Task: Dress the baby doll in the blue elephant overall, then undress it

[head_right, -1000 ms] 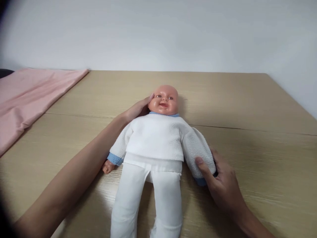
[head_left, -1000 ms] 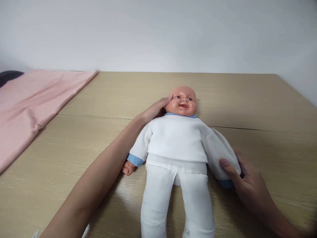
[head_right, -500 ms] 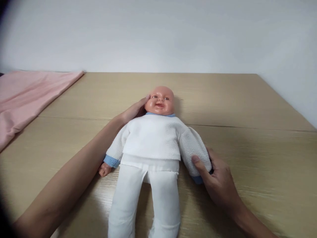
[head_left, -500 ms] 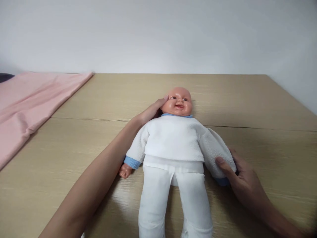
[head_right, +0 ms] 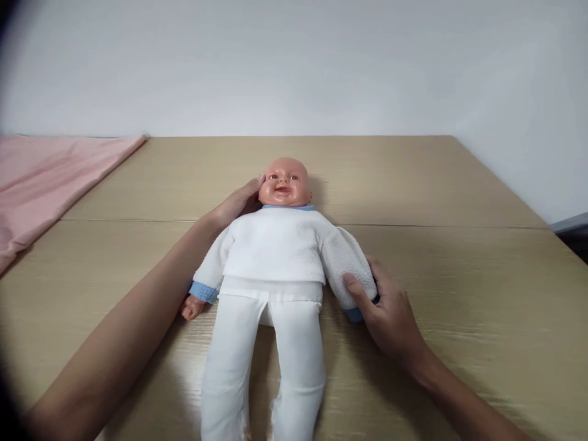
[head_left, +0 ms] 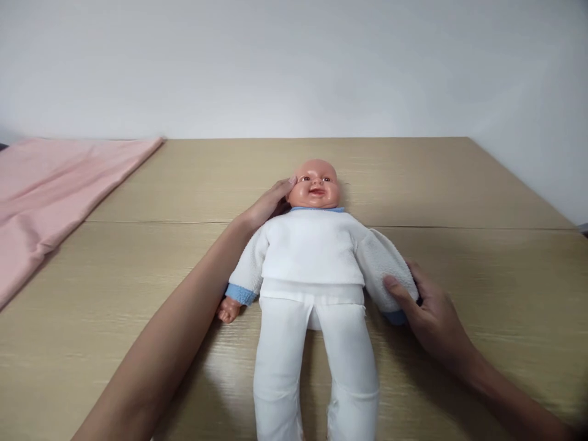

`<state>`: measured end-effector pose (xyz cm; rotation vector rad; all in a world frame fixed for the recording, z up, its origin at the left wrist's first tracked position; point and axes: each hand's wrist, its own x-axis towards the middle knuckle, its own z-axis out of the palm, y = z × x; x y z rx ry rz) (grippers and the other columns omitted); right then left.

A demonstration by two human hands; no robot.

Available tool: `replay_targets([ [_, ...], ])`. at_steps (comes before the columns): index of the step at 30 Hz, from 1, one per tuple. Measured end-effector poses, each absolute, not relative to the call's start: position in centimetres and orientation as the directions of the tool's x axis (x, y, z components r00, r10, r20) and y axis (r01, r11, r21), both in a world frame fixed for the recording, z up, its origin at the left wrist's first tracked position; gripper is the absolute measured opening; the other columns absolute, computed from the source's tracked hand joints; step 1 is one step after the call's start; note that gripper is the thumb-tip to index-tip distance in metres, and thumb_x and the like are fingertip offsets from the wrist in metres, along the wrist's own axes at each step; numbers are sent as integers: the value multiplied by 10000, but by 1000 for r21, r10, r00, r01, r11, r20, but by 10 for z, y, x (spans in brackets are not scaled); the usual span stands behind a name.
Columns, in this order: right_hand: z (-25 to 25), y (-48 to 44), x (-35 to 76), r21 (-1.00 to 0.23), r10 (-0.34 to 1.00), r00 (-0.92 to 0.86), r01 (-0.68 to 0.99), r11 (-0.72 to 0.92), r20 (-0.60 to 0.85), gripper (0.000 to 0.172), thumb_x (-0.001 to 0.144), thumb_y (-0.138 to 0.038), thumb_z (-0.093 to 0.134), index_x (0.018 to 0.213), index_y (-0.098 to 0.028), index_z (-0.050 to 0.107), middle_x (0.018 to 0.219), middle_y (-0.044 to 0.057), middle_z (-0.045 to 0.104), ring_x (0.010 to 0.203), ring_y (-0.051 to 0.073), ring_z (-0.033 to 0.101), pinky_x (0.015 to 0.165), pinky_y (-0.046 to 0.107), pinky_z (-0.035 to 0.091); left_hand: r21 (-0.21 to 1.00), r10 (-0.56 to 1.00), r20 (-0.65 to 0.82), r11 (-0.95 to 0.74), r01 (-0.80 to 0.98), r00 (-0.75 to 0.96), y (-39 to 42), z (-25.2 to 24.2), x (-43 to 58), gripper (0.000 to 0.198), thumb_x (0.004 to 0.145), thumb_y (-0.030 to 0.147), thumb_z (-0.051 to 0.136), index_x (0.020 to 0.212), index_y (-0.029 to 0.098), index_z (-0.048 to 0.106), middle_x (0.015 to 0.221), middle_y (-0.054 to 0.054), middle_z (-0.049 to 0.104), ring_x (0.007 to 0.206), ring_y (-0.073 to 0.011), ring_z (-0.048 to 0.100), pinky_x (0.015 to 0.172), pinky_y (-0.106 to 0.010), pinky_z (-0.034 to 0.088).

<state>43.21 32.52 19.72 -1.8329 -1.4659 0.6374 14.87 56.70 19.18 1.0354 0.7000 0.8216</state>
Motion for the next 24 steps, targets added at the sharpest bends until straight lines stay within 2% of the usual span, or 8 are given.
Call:
replay_targets([
  [3, 197, 325, 432, -761, 970, 239, 638, -120, 48, 722, 1031, -832, 598, 1376, -222, 775, 1153, 108, 871, 1005, 376, 802, 887, 460, 628, 947, 887, -98, 222, -230, 451, 568, 190, 143, 523, 979, 658, 874, 1302, 258, 779, 1371, -103, 852, 1376, -330, 777, 1320, -487, 557],
  [6, 195, 325, 431, -761, 968, 249, 636, -131, 42, 761, 1024, -848, 594, 1411, -214, 762, 1196, 122, 871, 1038, 388, 811, 942, 494, 629, 975, 935, -95, 156, -157, 341, 563, 196, 135, 393, 1013, 556, 850, 1211, 227, 764, 1248, -104, 837, 1277, -288, 775, 1272, -445, 560],
  [10, 190, 326, 429, -772, 948, 302, 625, -115, 103, 820, 992, -846, 651, 1482, -192, 714, 1312, 164, 849, 1148, 400, 806, 1007, 521, 624, 996, 979, -82, 76, 37, 189, 540, 209, 127, 309, 1054, 503, 758, 1163, 214, 750, 1315, -125, 795, 1307, -311, 727, 1212, -455, 553],
  [12, 187, 327, 429, -793, 933, 333, 601, -97, 139, 832, 983, -829, 680, 1510, -185, 689, 1352, 183, 841, 1190, 397, 811, 976, 500, 630, 992, 994, 2, -15, 124, 106, 521, 215, 126, 262, 1081, 465, 704, 1156, 216, 739, 1366, -130, 787, 1348, -318, 699, 1219, -459, 527],
  [15, 184, 329, 432, -815, 920, 351, 576, -66, 173, 765, 1011, -792, 668, 1485, -191, 689, 1418, 193, 824, 1109, 367, 842, 889, 471, 639, 947, 978, 209, -207, 246, 19, 485, 224, 132, 199, 1106, 405, 651, 1142, 229, 736, 1363, -129, 796, 1376, -326, 664, 1246, -468, 481],
  [17, 185, 328, 434, -812, 914, 351, 582, -42, 205, 728, 1040, -767, 640, 1481, -190, 684, 1467, 200, 801, 1072, 353, 850, 877, 481, 660, 894, 945, 327, -315, 320, 17, 453, 231, 138, 174, 1118, 389, 639, 1138, 248, 738, 1355, -118, 804, 1403, -339, 641, 1259, -482, 454],
  [21, 193, 309, 436, -728, 907, 326, 685, -33, 266, 724, 1082, -709, 617, 1594, -197, 616, 1578, 231, 719, 1176, 382, 841, 1028, 608, 690, 792, 867, 475, -495, 358, 149, 362, 245, 141, 158, 1163, 320, 591, 1188, 248, 730, 1329, -102, 815, 1346, -309, 704, 1240, -493, 465],
  [24, 197, 254, 438, -630, 866, 283, 775, 48, 413, 781, 1091, -642, 665, 1735, -232, 502, 1662, 250, 622, 1350, 431, 772, 1090, 682, 680, 767, 830, 471, -553, 326, 299, 275, 232, 124, 175, 1170, 239, 596, 1264, 260, 742, 1357, -94, 813, 1340, -273, 727, 1181, -465, 534],
])
